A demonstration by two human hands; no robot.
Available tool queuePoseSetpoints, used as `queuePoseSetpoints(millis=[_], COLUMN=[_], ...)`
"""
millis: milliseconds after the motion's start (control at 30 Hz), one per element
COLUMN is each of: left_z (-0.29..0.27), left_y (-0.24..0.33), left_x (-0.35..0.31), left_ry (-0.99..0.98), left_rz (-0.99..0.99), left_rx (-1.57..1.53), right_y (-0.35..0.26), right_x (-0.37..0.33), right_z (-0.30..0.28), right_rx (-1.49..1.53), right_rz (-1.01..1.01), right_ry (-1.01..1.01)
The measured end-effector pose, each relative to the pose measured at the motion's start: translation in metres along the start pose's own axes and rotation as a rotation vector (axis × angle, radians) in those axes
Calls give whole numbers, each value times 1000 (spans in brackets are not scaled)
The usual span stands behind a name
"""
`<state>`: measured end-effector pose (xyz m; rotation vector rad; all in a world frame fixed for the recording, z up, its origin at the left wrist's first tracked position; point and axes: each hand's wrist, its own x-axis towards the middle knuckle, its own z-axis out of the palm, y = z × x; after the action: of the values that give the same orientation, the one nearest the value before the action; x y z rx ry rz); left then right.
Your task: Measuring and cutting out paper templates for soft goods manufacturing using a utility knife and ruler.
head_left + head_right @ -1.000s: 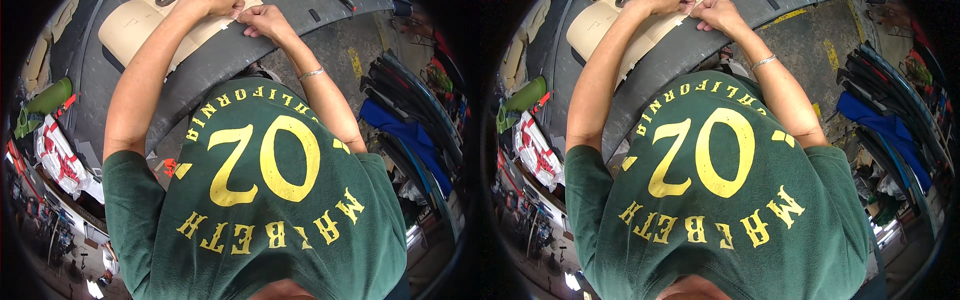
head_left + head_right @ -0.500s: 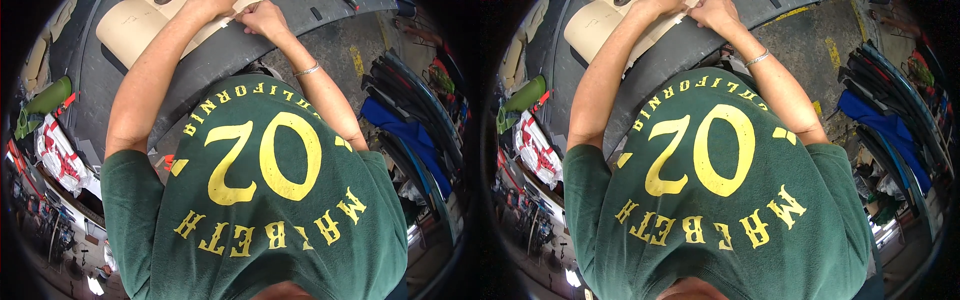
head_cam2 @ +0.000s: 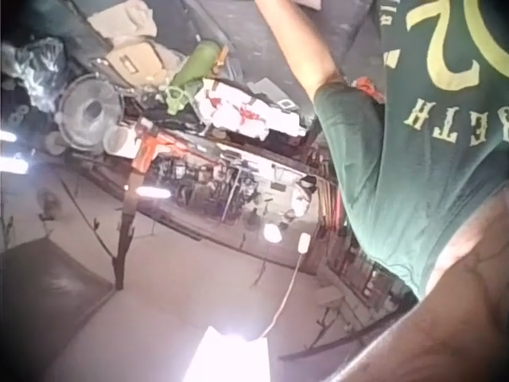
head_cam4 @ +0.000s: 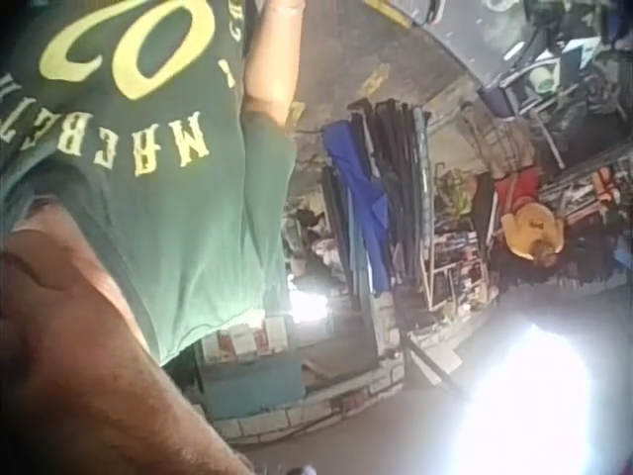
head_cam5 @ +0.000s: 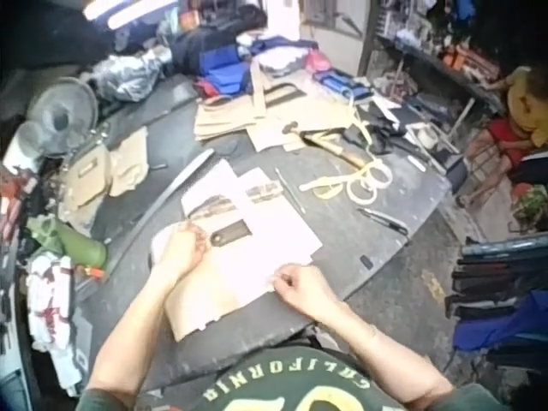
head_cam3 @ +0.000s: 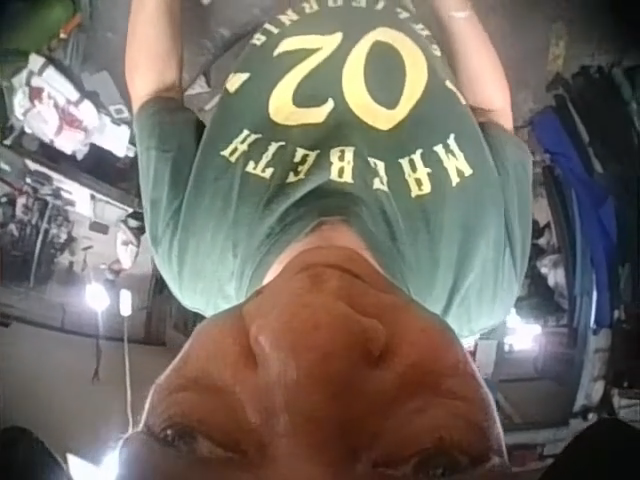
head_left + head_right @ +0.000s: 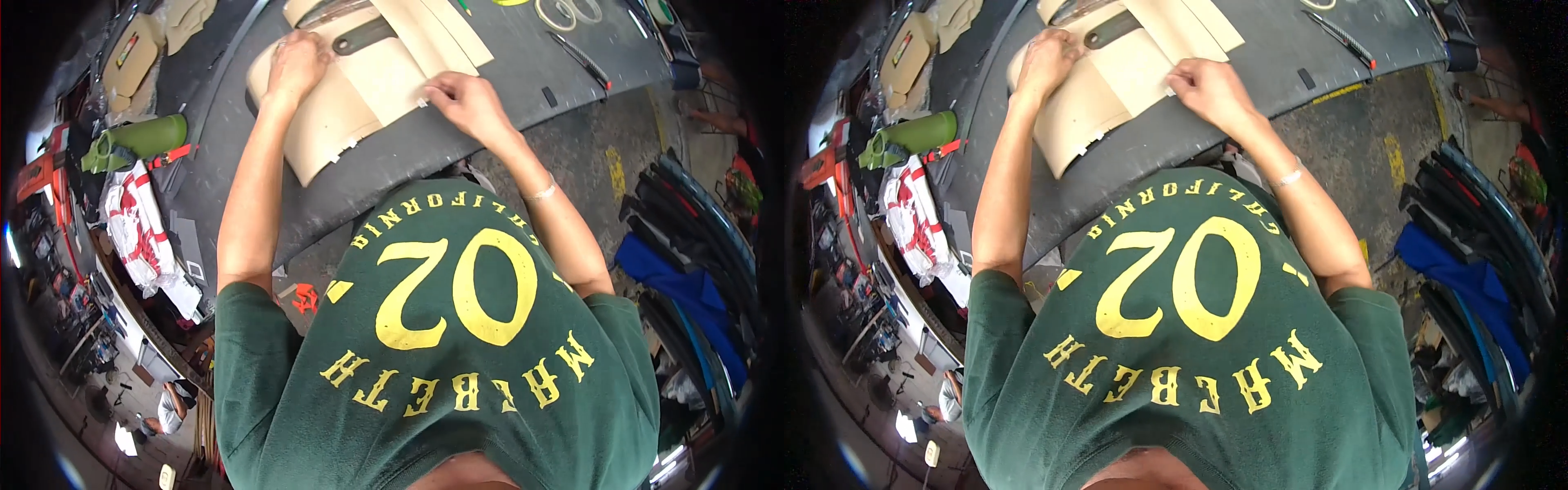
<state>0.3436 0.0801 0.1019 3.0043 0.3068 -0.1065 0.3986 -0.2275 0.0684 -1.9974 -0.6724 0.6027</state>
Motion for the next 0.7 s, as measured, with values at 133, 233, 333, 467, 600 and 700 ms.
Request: queuePoseSetpoints(millis=[133,233,333,467,600,700], left_z=[-12,-17,-12,-18,-44,-35], left_y=[-33,-54,-66,-66,-92,-118], left_x=[14,24,23,21,18,-16], left_ry=[72,-194,-223,-163,-332,-177], left_rz=[-184,-398,-387,-396,-331,-597], left_rx=[369,95,-59,-106,-351,-1115], right_y=[-5,-17,-32,-34,-21,-17], right_x=[62,97,113,128,137,136], right_z=[48,65,61,47,38,29], right_rx=[-111,-370,-563,-737,-814,-812], right_rz=[-355,-575,-430,-374,-276,-317], right_ry=[86,219,50,-124,-108,-128])
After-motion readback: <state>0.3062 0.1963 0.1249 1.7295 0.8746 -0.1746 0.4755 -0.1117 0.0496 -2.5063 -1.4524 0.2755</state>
